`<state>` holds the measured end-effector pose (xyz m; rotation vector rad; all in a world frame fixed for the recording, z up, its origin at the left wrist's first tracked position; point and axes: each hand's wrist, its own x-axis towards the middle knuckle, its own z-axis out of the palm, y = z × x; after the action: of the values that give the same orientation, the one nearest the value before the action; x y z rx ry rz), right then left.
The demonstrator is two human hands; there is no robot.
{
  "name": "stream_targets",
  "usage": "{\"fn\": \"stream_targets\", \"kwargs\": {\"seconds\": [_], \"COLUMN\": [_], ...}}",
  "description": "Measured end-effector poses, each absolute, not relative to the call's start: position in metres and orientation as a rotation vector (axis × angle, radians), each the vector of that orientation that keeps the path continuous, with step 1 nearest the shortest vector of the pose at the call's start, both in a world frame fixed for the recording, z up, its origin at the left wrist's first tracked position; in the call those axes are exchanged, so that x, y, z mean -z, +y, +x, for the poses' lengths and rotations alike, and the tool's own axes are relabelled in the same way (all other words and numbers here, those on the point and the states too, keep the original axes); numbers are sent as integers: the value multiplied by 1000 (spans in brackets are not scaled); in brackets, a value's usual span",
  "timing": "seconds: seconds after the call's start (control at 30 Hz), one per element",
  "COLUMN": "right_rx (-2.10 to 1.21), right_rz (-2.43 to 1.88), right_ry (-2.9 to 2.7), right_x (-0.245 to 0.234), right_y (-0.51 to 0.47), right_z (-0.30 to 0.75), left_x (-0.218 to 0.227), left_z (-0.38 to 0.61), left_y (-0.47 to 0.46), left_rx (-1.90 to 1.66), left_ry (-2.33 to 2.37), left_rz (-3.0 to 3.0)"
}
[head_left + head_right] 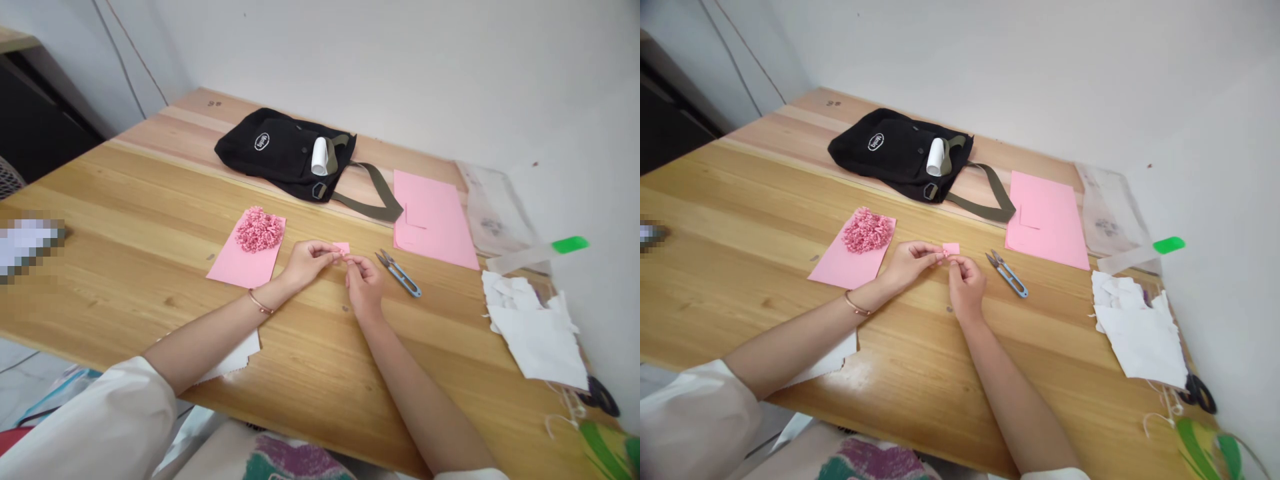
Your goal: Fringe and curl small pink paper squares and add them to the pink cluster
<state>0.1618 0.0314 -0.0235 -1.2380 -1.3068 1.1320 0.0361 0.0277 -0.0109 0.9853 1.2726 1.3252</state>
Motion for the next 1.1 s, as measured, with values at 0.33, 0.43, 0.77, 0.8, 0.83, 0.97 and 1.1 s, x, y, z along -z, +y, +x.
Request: {"fn": "stream_targets", "kwargs": {"seconds": [0.33,0.43,0.77,0.8,0.83,0.97,1.1], "right_rx": [-1124,-1141,-1158,-1165,-1172,-1186,-1172], "right_rz": [-1241,-1227,-1277,-1276,-1271,-1243,-1248], "right_ry": [-1313,-1325,-1360,-1349,-1337,-1316,-1324], "right_x": [24,24,20,20,20,22,22], "right_y": [31,31,28,28,28,29,29], "right_z": [162,161,161,161,161,160,161], "left_x": [10,9,10,11,11,12,11], "left_z": [35,35,35,35,35,35,36], "left_y": [28,27,28,28,28,27,26], "left_rx": [-1318,-1318,-1325,-1321,-1317,-1303,-1306], "left_ry": [1280,1272,1234,1237,1240,1248,1220], "left_rz": [1012,1010,1121,1129,1137,1158,1150]}}
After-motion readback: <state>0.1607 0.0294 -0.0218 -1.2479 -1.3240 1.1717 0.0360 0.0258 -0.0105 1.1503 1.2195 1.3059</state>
